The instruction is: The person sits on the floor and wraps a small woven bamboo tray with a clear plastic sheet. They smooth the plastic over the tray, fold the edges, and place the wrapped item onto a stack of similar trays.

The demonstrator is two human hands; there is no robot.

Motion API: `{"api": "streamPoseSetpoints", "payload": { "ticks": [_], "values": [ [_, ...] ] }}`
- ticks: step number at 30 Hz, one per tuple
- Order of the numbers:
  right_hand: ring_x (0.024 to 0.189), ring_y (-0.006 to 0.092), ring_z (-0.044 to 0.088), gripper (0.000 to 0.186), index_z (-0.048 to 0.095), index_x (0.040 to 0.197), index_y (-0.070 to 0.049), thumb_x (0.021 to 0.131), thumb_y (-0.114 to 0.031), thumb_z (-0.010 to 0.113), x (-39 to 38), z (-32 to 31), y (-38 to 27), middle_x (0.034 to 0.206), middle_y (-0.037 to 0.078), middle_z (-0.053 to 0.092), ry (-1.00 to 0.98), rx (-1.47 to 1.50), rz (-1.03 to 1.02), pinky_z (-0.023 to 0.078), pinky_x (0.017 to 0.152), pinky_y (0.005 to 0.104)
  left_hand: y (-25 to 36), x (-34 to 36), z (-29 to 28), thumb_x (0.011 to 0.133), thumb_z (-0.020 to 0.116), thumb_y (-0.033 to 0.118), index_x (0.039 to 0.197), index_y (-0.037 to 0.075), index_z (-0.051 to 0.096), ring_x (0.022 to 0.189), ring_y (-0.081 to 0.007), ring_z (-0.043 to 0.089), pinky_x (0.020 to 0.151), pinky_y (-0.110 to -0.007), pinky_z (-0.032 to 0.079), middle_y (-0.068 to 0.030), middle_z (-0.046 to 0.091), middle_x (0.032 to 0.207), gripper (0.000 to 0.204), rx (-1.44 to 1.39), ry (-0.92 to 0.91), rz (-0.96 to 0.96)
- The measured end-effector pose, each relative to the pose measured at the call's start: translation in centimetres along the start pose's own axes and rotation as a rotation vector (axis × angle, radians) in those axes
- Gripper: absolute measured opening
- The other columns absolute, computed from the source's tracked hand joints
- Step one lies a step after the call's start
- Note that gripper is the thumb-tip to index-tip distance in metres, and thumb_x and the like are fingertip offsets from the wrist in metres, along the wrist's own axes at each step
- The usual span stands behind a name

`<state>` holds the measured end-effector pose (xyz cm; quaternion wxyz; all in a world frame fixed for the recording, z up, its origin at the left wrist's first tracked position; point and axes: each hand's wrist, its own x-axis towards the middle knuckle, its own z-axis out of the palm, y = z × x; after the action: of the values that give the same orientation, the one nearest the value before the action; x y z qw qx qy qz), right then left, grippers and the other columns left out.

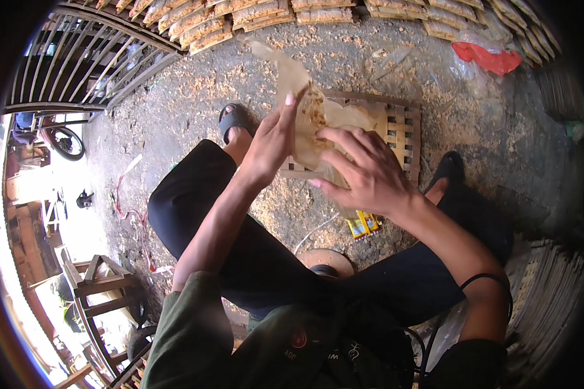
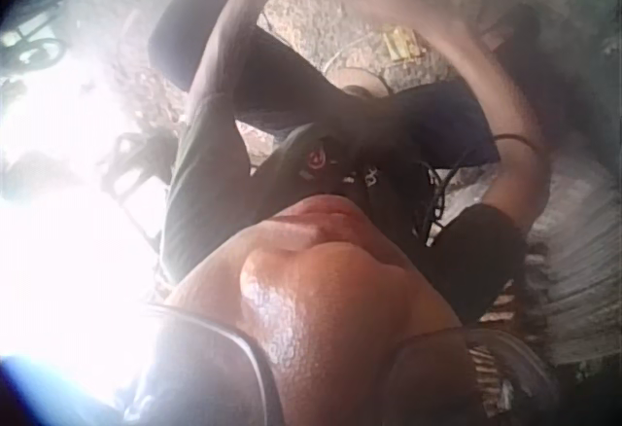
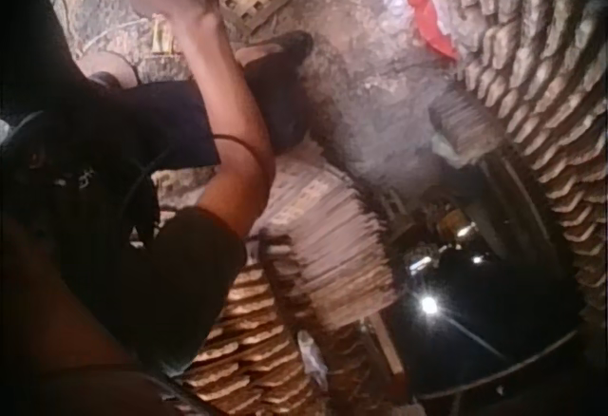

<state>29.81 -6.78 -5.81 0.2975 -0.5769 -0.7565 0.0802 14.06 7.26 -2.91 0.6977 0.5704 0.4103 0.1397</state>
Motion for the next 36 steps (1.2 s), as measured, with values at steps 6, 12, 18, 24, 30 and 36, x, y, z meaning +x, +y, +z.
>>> {"api": "streamPoseSetpoints", "payload": {
  "ticks": [6,12,18,24,30,36],
  "values": [
    [0.138,0.0312,0.047,0.069,0.045,0.145,0.002,0.095,-0.041,0.065,1.7,0.1,0.5,0.154,0.018,0.042,0.149,0.038,-0.061,0.045,0.110,0.0437,-0.1,-1.0,-1.0,0.111,0.032,0.046,0.157,0.001,0.033,0.142,-0.0224,0.044,0.118,-0.037,0.034,-0.0194,0.048,0.151,0.063,-0.053,0.033,0.141],
    [0.151,0.0353,0.030,0.081,0.029,0.160,-0.014,0.101,-0.069,0.032,2.8,0.4,1.8,0.167,0.016,0.022,-0.132,-0.246,-0.044,0.023,0.124,0.0544,1.4,-0.9,-0.5,0.110,0.033,0.046,0.159,0.010,0.030,0.140,-0.0250,0.047,0.117,-0.046,0.036,-0.0128,0.047,0.154,0.061,-0.688,-0.136,0.037],
    [0.151,0.0384,0.027,0.081,0.032,0.160,-0.016,0.100,-0.071,0.029,2.8,-0.1,4.7,0.167,0.017,0.020,0.187,0.049,0.232,0.024,0.122,0.0590,0.8,0.0,-1.3,0.109,0.034,0.043,0.155,0.008,0.036,0.136,-0.0237,0.050,0.114,-0.043,0.039,-0.0106,0.049,0.153,0.058,-0.708,-0.109,0.032],
    [0.154,0.0382,0.019,0.077,0.043,0.154,-0.013,0.103,-0.068,0.025,2.7,0.4,2.0,0.170,0.015,0.010,-0.078,-0.226,0.067,0.021,0.123,0.0584,1.0,-0.1,-0.6,0.109,0.032,0.042,0.157,0.005,0.032,0.145,-0.0242,0.040,0.120,-0.042,0.031,-0.0129,0.043,0.158,0.060,-0.699,-0.108,0.099],
    [0.129,0.0368,0.054,0.051,0.061,0.134,-0.003,0.100,-0.041,0.058,2.7,-2.6,4.6,0.146,0.020,0.051,0.303,0.008,-0.015,0.042,0.110,0.0474,1.1,0.2,-0.2,0.109,0.033,0.041,0.155,0.002,0.034,0.145,-0.0247,0.041,0.121,-0.042,0.029,-0.0132,0.043,0.158,0.060,-0.640,-0.075,0.107],
    [0.150,0.0349,0.033,0.089,0.029,0.159,-0.008,0.099,-0.073,0.029,2.4,-1.2,2.0,0.165,0.017,0.027,-0.080,-0.230,-0.090,0.028,0.123,0.0489,0.3,-0.6,0.8,0.109,0.035,0.041,0.151,0.004,0.041,0.138,-0.0249,0.049,0.116,-0.045,0.038,-0.0127,0.051,0.150,0.056,-0.719,-0.037,-0.018]
  ]
}}
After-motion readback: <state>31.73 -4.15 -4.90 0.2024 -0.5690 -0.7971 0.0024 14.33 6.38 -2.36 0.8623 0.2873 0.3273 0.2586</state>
